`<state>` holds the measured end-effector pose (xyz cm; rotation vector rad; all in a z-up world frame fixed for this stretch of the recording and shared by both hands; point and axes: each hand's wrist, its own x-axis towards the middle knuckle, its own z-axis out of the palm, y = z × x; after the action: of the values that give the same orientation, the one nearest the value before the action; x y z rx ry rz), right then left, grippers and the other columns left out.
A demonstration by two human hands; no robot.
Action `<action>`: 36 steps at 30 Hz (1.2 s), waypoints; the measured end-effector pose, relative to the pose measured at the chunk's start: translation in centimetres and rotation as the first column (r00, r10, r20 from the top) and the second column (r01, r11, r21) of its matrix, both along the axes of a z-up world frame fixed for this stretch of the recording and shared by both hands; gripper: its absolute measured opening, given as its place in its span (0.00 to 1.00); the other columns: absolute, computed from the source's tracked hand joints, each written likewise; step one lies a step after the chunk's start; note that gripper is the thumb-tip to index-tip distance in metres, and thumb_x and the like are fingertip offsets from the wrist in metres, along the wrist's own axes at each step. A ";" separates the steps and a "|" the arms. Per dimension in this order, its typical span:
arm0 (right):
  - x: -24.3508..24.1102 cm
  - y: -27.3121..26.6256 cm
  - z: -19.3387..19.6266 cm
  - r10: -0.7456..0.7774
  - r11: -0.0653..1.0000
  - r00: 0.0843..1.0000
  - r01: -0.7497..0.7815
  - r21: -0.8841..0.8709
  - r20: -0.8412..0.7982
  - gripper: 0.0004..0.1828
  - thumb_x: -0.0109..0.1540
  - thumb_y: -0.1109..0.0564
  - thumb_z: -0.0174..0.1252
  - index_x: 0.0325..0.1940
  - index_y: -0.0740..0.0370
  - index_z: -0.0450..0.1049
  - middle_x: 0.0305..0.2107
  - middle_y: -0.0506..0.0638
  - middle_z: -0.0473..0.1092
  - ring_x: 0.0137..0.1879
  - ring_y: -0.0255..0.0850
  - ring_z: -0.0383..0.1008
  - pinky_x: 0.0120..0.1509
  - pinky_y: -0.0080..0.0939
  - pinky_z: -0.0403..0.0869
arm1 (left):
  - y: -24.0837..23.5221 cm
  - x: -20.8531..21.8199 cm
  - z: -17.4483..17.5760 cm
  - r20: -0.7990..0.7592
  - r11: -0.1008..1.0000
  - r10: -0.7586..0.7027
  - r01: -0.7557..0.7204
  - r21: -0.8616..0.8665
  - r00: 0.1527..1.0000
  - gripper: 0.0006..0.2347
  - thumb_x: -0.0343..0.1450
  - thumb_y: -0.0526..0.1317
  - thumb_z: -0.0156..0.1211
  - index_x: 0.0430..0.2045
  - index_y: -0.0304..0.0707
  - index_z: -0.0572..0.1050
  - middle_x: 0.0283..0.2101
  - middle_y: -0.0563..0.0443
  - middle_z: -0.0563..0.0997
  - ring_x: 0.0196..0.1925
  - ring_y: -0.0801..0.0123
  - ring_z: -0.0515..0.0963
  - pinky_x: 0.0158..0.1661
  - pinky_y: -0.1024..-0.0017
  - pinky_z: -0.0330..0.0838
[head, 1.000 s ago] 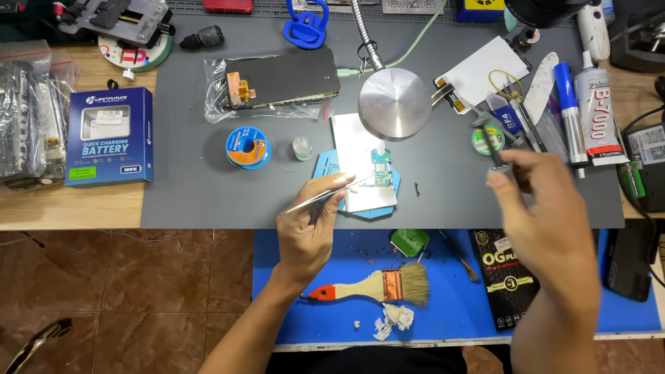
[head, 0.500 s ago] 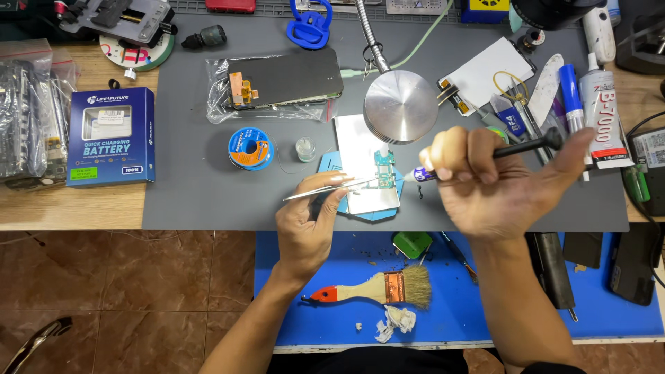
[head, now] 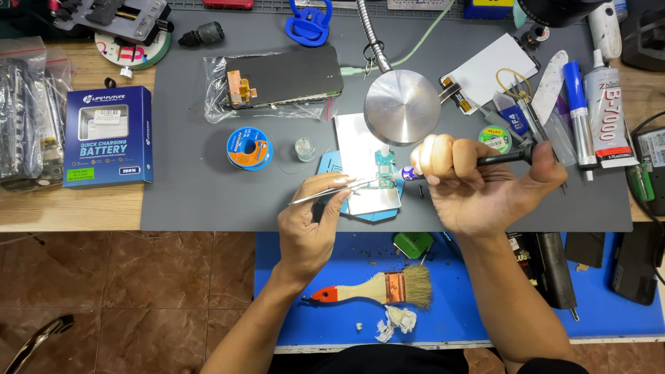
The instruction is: The person applies flux to a small circuit board and uses a hot air gun to heat the components. They then use tweezers to remove a small chip from the board and place it on the work surface.
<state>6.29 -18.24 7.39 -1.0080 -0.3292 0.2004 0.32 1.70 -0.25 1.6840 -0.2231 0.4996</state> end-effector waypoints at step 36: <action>0.0 -0.2 0.2 -0.018 1.000 1.000 0.018 -0.017 -0.001 0.34 0.57 0.22 0.42 0.21 0.50 0.45 0.20 0.42 0.44 0.31 0.38 0.42 0.37 0.41 0.47 | 0.0 0.1 -0.2 0.045 0.999 -0.006 0.004 0.040 0.999 0.07 0.75 0.27 0.62 0.45 0.34 0.76 0.47 0.44 0.84 0.53 0.57 0.85 0.61 0.65 0.81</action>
<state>6.27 -18.43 7.64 -1.0270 -0.3179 0.1876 0.45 1.73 -0.49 1.7114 -0.2716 0.5332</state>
